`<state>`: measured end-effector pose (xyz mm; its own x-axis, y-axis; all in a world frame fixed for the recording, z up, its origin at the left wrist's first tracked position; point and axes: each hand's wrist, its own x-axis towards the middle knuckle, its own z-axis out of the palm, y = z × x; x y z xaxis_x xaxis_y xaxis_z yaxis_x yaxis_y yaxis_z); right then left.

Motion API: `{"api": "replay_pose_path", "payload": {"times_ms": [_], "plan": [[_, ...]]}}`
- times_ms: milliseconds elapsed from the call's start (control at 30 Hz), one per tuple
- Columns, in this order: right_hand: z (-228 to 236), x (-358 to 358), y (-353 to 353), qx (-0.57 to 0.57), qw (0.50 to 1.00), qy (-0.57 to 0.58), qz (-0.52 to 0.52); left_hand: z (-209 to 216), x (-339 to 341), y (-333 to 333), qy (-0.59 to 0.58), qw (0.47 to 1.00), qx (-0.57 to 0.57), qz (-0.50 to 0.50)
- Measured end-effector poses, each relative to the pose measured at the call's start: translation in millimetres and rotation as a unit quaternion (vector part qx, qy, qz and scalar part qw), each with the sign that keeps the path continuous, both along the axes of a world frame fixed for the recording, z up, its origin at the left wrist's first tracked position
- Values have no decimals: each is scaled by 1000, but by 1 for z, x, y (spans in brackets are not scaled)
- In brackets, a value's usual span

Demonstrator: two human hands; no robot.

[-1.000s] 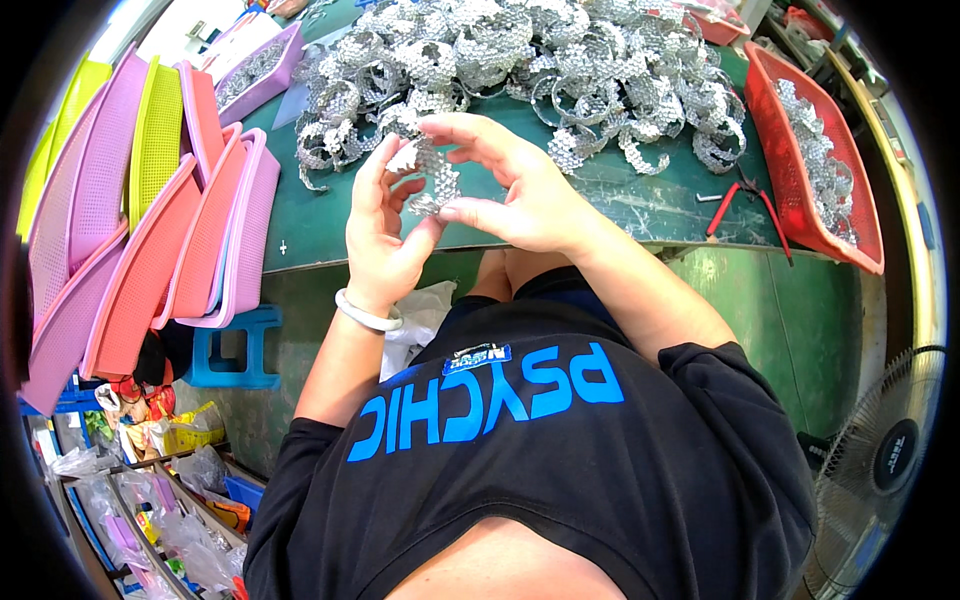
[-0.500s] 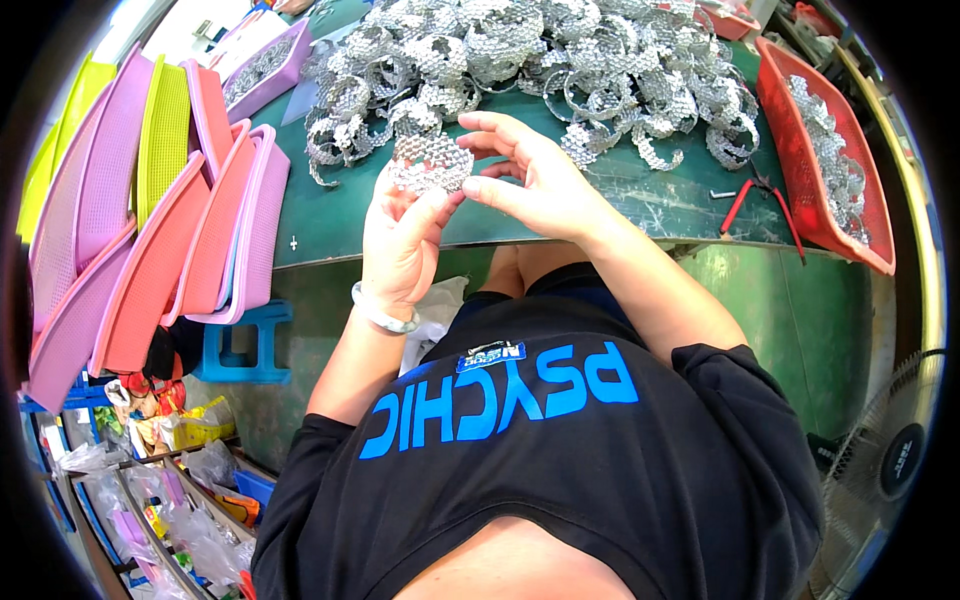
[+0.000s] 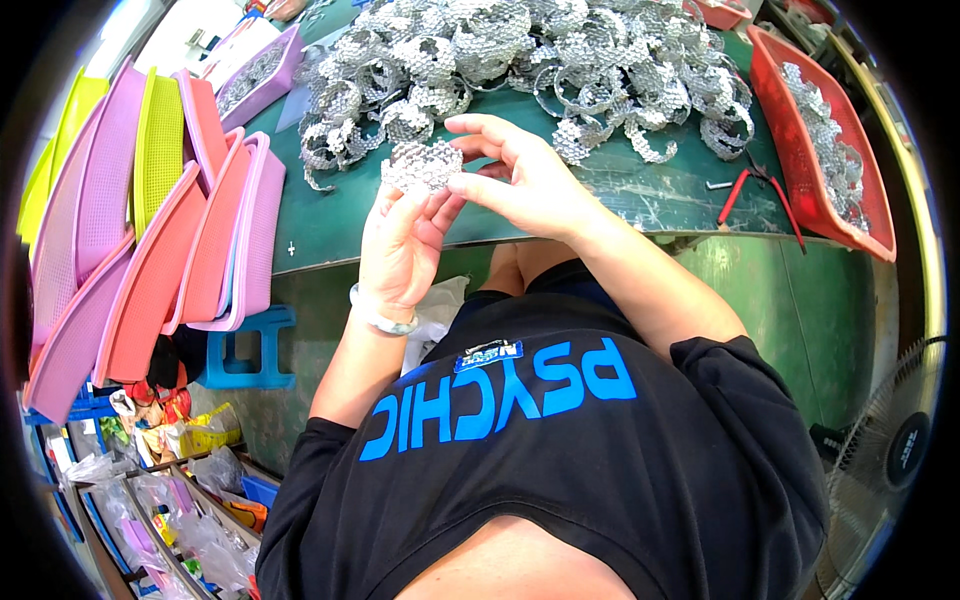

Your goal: The person sits at a green table and repeatedly picks up small, coiled silver metal chains from a large pile. They hold each chain in both hands, stretch it out to inspect it, and then place it into a white plastic bag held in their lap.

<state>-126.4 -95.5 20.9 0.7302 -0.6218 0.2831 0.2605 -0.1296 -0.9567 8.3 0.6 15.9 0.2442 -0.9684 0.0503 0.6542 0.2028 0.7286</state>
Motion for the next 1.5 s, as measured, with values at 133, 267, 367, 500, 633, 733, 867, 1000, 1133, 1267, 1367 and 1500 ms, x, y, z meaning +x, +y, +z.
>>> {"api": "replay_pose_path", "payload": {"times_ms": [133,267,367,500,633,733,867,1000,1133,1267,1367,1500], "plan": [[-3,3,0,-16,999,-15,-25,0,-1,1,17,1000,-2,-1],[-3,5,3,-29,998,-19,-54,-1,0,0,32,999,5,3],[-2,4,4,-47,997,-6,-62,-3,0,0,54,999,2,-3],[-4,4,4,-53,996,-2,-67,-7,3,-1,76,997,7,-12],[-7,7,5,-67,993,-13,-93,-7,4,0,91,996,10,-18],[-7,7,5,-75,992,-12,-99,-7,4,0,97,995,4,-22],[-7,6,5,-76,992,-14,-100,-6,4,0,102,994,3,-26],[-6,7,6,-81,991,-14,-104,-7,4,0,107,994,-2,-30],[-4,7,7,-87,990,-19,-108,-7,5,-1,118,993,-1,-27],[-3,6,8,-85,990,-21,-107,-8,7,-2,155,987,1,-34],[-1,6,9,-98,989,-24,-109,-9,12,-4,195,979,-4,-58],[0,6,10,-120,986,-28,-111,-6,12,-3,226,972,21,-61]]}}
